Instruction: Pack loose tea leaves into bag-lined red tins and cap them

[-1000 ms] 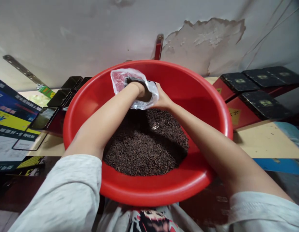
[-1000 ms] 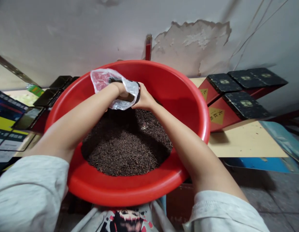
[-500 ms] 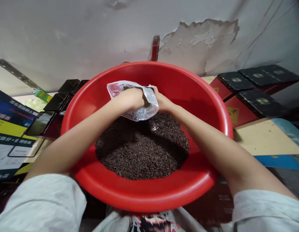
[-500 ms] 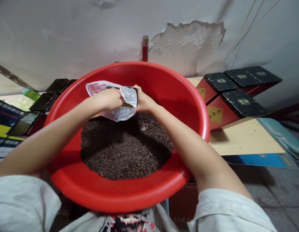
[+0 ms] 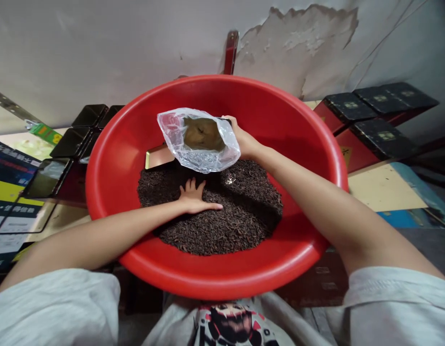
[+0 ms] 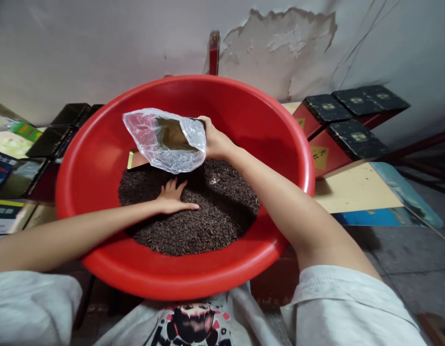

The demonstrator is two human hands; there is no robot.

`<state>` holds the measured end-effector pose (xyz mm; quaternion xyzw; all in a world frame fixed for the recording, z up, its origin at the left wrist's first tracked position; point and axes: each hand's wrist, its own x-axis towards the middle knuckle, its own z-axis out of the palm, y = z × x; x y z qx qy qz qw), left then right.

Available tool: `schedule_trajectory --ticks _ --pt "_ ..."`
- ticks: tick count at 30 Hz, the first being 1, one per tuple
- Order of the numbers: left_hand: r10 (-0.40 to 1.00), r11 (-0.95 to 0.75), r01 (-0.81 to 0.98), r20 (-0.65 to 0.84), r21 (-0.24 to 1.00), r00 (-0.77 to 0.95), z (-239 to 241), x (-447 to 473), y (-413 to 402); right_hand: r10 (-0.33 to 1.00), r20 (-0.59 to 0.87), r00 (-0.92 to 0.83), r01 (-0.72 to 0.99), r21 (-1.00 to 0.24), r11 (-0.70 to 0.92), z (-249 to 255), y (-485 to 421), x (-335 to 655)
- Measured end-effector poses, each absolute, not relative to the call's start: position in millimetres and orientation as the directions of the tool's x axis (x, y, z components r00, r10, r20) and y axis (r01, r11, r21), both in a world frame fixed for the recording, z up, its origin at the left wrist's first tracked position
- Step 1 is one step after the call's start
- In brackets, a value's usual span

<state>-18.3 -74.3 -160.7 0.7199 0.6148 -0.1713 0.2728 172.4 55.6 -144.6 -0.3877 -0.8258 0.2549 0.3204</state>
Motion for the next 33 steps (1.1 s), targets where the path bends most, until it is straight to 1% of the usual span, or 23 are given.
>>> schedule_trajectory --ticks 3,6,11,16,21,23,25,27,29,31,33 --pt "0.768 -0.121 0.962 -0.591 0.243 0.246 -159.4 -16.3 -78.0 0.812 0.307 -0.496 0.493 -0.670 0.555 -141.6 53.0 172.7" --pt "0.734 -0.139 0.958 -0.623 0.250 0.269 -154.6 -16.0 -77.3 0.838 0.280 -0.469 0.540 -0.660 0.523 -141.8 48.2 172.3" --pt "0.703 -0.043 0.960 -0.674 0.278 0.227 -150.9 -10.2 -68.6 0.854 0.259 -0.452 0.567 -0.656 0.499 -146.8 42.6 171.5" --pt "0.719 0.166 0.891 -0.670 0.422 0.183 -147.9 -8.6 -68.9 0.845 0.290 -0.449 0.540 -0.666 0.515 -147.7 49.9 172.2" --pt "0.714 0.322 0.796 -0.684 0.513 0.151 -129.5 -24.0 -79.1 0.832 0.313 -0.458 0.536 -0.649 0.539 -148.5 56.4 175.3" --pt "0.713 0.376 0.704 -0.674 0.602 0.196 -113.1 -28.7 -85.7 0.841 0.289 -0.457 0.569 -0.631 0.527 -149.4 60.0 177.3" --pt "0.714 0.412 0.578 -0.644 0.705 0.276 -91.2 -29.1 -92.2 0.845 0.277 -0.457 0.589 -0.619 0.520 -151.2 64.8 179.6" --pt "0.742 0.396 0.488 -0.584 0.778 0.330 -65.9 -24.8 -96.2 0.834 0.283 -0.473 0.587 -0.605 0.538 -153.8 69.5 181.3" --pt "0.788 0.308 0.449 -0.489 0.839 0.373 -40.5 -17.3 -95.1 0.817 0.294 -0.496 0.578 -0.590 0.563 -155.4 71.7 181.9" --pt "0.833 0.151 0.460 -0.363 0.875 0.418 -19.5 -9.1 -87.2 0.817 0.288 -0.500 0.575 -0.595 0.562 -154.1 70.2 181.8" --pt "0.887 -0.044 0.516 -0.204 0.855 0.415 -7.1 -2.1 -72.7 0.831 0.253 -0.496 0.577 -0.619 0.533 -149.8 65.7 181.4"
